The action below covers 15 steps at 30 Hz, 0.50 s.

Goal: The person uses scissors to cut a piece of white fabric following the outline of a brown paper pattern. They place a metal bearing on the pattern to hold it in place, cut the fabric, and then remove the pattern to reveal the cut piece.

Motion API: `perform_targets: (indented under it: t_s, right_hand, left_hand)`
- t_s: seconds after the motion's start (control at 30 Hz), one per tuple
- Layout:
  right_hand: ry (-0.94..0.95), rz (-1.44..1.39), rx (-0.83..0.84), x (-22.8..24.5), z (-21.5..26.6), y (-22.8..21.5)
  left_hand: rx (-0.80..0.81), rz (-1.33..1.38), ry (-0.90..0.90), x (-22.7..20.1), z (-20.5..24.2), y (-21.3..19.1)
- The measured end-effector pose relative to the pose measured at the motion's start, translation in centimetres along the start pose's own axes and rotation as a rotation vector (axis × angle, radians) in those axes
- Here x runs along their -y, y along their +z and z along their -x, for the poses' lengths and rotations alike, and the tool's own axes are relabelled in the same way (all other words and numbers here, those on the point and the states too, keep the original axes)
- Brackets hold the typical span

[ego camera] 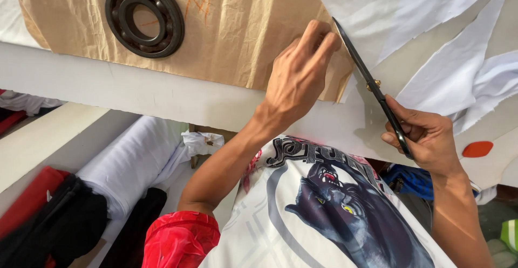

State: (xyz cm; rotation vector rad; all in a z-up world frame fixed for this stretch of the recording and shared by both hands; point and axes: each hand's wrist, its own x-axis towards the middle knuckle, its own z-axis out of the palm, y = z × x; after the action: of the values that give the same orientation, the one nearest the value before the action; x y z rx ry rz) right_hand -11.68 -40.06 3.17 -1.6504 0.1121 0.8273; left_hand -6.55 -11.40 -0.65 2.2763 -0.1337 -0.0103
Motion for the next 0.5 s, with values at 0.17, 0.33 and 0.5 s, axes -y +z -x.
perform_targets:
  t_s: [0.17, 0.33, 0.5]
  right_hand:
    - [-0.01, -0.012, 0.01, -0.2, 0.0, -0.2]
    - [-0.033, 0.013, 0.03, -0.2, -0.1, -0.4]
    - [0.008, 0.031, 0.004, 0.1, -0.2, -0.4]
  left_hand:
    - [-0.089, -0.351, -0.102, 1.5, -0.6, -0.2]
    - [0.214, -0.688, -0.343, 1.3, -3.1, -4.6]
    - [0.238, -0.557, -0.335, 2.3, -3.7, -5.7]
